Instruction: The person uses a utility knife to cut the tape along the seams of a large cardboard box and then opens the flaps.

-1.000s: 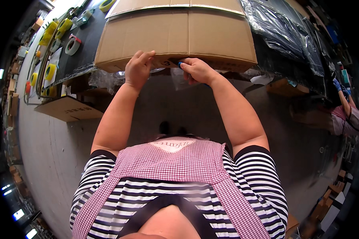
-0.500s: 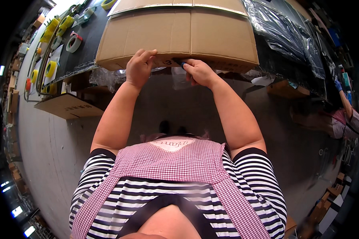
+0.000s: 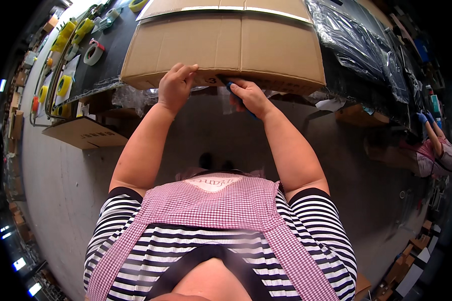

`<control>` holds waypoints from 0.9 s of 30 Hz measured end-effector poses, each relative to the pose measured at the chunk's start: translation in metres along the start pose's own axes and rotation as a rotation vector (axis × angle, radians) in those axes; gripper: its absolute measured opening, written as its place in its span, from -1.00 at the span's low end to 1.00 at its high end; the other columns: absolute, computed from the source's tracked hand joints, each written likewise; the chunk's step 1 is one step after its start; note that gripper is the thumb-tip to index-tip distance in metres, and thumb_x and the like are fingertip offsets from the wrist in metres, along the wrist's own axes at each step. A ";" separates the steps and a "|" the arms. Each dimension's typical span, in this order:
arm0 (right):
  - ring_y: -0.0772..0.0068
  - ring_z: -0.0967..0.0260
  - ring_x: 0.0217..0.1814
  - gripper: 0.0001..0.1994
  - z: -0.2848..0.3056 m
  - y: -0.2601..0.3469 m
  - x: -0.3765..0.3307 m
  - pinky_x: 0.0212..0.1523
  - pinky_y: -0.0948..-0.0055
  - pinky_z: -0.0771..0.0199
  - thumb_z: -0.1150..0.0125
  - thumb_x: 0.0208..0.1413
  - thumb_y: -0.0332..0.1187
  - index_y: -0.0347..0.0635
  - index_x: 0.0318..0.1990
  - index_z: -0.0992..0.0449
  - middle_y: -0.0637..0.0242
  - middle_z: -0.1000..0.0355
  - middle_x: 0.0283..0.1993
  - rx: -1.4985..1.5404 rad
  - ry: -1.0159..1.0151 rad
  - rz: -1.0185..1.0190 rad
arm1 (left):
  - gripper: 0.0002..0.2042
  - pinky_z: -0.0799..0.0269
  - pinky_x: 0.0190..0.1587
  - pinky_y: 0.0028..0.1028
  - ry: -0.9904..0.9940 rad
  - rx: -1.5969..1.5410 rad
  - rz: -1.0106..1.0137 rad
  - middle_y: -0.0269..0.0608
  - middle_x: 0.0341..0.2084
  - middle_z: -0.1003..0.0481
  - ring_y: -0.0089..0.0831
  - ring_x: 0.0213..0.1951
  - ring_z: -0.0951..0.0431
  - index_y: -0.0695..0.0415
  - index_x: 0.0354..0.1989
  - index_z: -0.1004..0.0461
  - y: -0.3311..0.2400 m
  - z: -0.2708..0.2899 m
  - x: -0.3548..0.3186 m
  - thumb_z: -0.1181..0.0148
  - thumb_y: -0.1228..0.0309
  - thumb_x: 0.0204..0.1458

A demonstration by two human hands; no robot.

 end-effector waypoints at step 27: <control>0.18 -0.53 0.01 -0.59 -0.028 0.054 -0.006 0.04 0.23 -0.51 -0.11 0.26 -0.16 0.01 0.22 -0.52 0.17 -0.59 -0.07 -0.980 0.293 -0.020 | -0.84 -0.52 -0.26 -0.24 0.010 0.059 -0.039 -0.26 -0.35 -0.52 -0.17 -0.29 -0.59 -0.02 -0.15 -0.61 -0.001 0.000 0.000 -0.24 0.43 0.10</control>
Point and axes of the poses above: each hand's wrist, its own x-axis towards the middle knuckle, its own z-axis out of the back of the hand, y = z × x, the point moved 1 cm from there along x, towards the middle knuckle
